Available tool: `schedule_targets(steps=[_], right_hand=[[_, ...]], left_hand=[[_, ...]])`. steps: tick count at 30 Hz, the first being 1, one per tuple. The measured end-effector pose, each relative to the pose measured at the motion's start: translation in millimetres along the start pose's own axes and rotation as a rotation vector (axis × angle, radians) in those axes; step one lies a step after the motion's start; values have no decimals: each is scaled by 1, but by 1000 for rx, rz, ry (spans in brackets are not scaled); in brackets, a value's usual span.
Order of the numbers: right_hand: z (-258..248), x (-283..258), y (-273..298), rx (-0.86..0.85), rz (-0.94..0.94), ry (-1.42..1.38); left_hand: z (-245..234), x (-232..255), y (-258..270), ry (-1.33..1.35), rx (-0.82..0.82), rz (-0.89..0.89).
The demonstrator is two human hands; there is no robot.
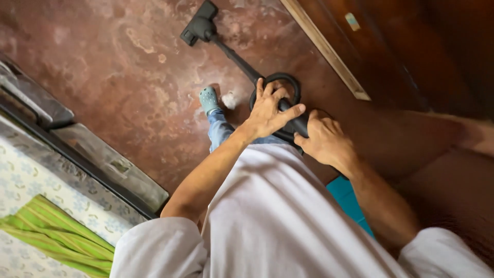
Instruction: Vacuuming the floor in a bedroom.
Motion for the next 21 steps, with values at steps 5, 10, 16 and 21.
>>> schedule_targets(steps=[5,10,16,21], right_hand=[[-17,-17,26,-16,10,-41],[18,-32,-12,39,-1,-95],[51,-87,-94,121,-84,-205],[35,-178,-163,113,-53,-271]], left_hand=[[-7,13,6,-4,10,6],[-13,-35,-2,-46,7,-5],[-57,-123,-39,-190,-43,19],[-136,-184,-77,-239,49,78]])
Point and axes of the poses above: each hand's wrist, its own y-axis away from the middle knuckle, its own z-axis out of the palm, x = y × z, the point moved 4 cm from there along -y, towards the middle knuckle, and after that the axes turned 3 degrees about -y, right-handed, at the moved point
